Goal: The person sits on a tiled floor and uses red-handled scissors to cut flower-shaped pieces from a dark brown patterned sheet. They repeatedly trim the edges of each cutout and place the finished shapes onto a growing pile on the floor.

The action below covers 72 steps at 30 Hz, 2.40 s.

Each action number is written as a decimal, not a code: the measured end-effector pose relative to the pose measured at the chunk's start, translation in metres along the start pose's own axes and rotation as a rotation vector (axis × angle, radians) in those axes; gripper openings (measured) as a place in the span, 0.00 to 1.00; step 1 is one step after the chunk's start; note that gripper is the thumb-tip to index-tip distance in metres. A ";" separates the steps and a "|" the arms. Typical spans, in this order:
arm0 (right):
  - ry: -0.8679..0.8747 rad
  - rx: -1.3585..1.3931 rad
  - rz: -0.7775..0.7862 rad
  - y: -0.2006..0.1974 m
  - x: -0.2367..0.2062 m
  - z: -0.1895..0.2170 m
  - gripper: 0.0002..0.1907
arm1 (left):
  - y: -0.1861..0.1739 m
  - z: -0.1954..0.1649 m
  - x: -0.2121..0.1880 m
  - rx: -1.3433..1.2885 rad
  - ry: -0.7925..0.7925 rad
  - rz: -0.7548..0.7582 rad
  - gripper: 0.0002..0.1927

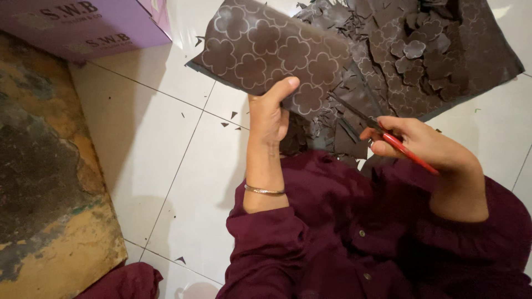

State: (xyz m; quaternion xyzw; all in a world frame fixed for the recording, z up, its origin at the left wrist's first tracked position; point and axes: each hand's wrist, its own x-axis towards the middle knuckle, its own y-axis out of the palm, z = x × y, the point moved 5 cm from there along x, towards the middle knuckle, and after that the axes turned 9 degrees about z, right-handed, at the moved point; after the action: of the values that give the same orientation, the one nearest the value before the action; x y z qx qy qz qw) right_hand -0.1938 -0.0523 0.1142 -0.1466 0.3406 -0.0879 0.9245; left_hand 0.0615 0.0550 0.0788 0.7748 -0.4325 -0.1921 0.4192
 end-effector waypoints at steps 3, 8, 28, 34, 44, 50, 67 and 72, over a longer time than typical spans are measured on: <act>-0.082 0.086 0.045 0.008 0.006 0.005 0.32 | 0.006 -0.001 -0.004 0.075 -0.011 0.053 0.24; -0.276 0.090 0.086 0.018 0.009 0.016 0.32 | 0.017 -0.001 -0.010 0.178 -0.104 0.125 0.27; -0.414 0.066 0.127 0.025 -0.001 0.035 0.32 | 0.038 -0.016 -0.025 0.399 -0.212 0.224 0.26; -0.439 0.065 0.116 0.024 -0.002 0.036 0.34 | 0.038 -0.017 -0.025 0.409 -0.192 0.236 0.26; -0.443 0.111 0.121 0.023 -0.004 0.039 0.35 | 0.035 -0.017 -0.024 0.424 -0.191 0.233 0.24; -0.396 0.143 0.122 0.023 -0.002 0.031 0.37 | 0.037 -0.017 -0.024 0.398 -0.199 0.239 0.23; -0.300 0.178 0.192 0.022 -0.005 0.027 0.28 | 0.040 -0.018 -0.026 0.387 -0.183 0.211 0.26; -0.346 0.117 0.221 0.022 -0.008 0.038 0.35 | 0.041 -0.015 -0.025 0.422 -0.215 0.251 0.24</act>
State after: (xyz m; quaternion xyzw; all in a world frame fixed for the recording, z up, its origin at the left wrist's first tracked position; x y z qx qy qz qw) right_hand -0.1734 -0.0216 0.1390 -0.0673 0.1853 0.0208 0.9802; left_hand 0.0365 0.0722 0.1198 0.7604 -0.5979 -0.1254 0.2205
